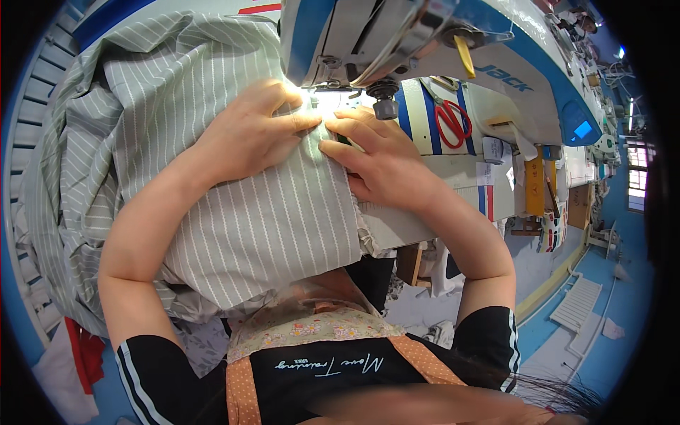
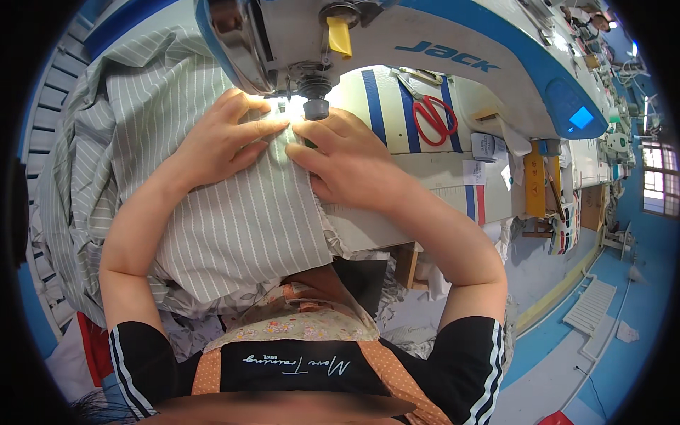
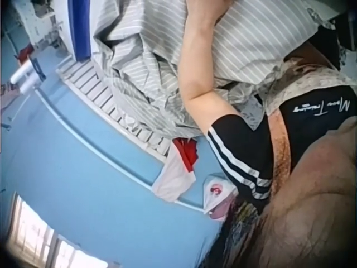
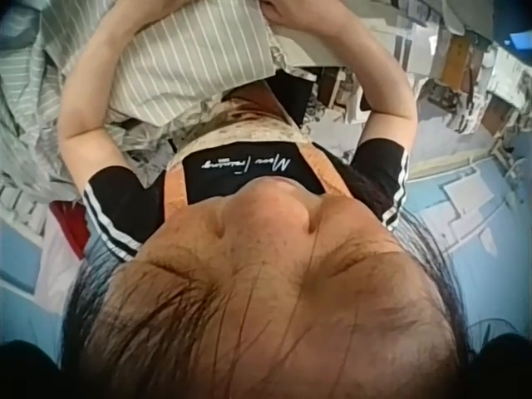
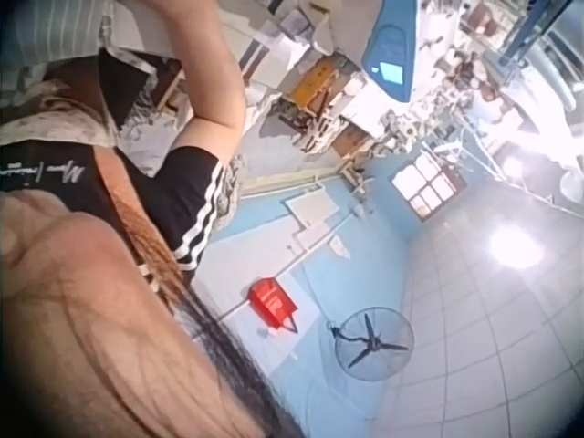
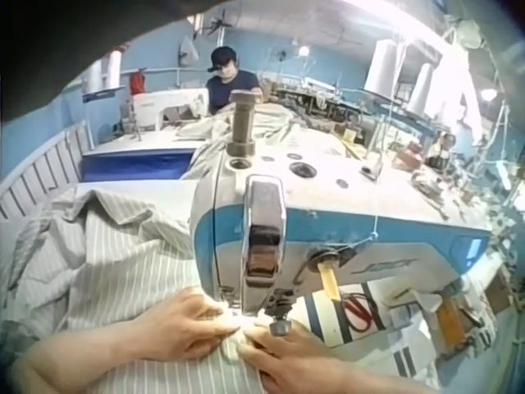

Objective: Sewing pieces of patterned fabric together using an industrial sewing machine.

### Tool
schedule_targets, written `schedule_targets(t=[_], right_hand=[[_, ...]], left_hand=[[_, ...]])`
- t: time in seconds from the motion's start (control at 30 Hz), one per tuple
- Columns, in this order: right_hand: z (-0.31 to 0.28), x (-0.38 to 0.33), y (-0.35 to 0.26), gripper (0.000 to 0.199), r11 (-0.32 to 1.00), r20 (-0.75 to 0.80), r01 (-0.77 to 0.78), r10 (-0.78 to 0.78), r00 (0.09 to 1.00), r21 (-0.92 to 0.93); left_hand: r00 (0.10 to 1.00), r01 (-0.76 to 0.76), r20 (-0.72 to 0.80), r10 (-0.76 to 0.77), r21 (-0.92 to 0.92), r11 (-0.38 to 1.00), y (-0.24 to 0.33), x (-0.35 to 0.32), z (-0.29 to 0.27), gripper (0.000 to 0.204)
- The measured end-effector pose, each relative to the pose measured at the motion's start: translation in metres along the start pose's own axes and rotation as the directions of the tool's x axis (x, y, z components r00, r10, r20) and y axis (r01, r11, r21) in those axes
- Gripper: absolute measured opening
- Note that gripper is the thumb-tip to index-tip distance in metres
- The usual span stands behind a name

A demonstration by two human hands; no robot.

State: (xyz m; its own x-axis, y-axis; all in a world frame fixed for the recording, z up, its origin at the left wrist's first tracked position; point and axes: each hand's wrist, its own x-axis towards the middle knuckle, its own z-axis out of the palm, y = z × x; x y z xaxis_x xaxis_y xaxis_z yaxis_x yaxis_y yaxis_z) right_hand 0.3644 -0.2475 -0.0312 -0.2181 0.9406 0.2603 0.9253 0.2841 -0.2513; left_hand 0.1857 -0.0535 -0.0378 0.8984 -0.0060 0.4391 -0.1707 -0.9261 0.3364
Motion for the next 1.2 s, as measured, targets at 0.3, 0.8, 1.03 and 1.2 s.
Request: schedule_targets(t=[0.3, 0.8, 1.03, 1.2], right_hand=[[0.000, 0.002, -0.001, 0.060, 0.997, 0.009, -0.073, 0.074, 0.997, -0.031], [0.000, 0.005, 0.003, 0.062, 0.996, 0.001, -0.091, 0.091, 0.996, -0.006], [-0.002, 0.005, 0.002, 0.060, 0.995, 0.029, -0.101, 0.100, 0.995, 0.004], [-0.001, 0.005, 0.002, 0.061, 0.994, 0.043, -0.109, 0.109, 0.993, -0.013]], left_hand=[[0.996, -0.065, -0.060, 0.061, -0.062, 0.996, -0.019, 0.007, 0.007, 0.035], [0.988, -0.153, -0.040, 0.150, -0.092, 0.984, -0.024, 0.019, 0.000, 0.034], [0.992, -0.121, -0.047, 0.117, -0.079, 0.990, -0.022, 0.017, 0.002, 0.030], [0.992, -0.126, -0.034, 0.124, -0.077, 0.989, -0.024, 0.017, 0.003, 0.029]])
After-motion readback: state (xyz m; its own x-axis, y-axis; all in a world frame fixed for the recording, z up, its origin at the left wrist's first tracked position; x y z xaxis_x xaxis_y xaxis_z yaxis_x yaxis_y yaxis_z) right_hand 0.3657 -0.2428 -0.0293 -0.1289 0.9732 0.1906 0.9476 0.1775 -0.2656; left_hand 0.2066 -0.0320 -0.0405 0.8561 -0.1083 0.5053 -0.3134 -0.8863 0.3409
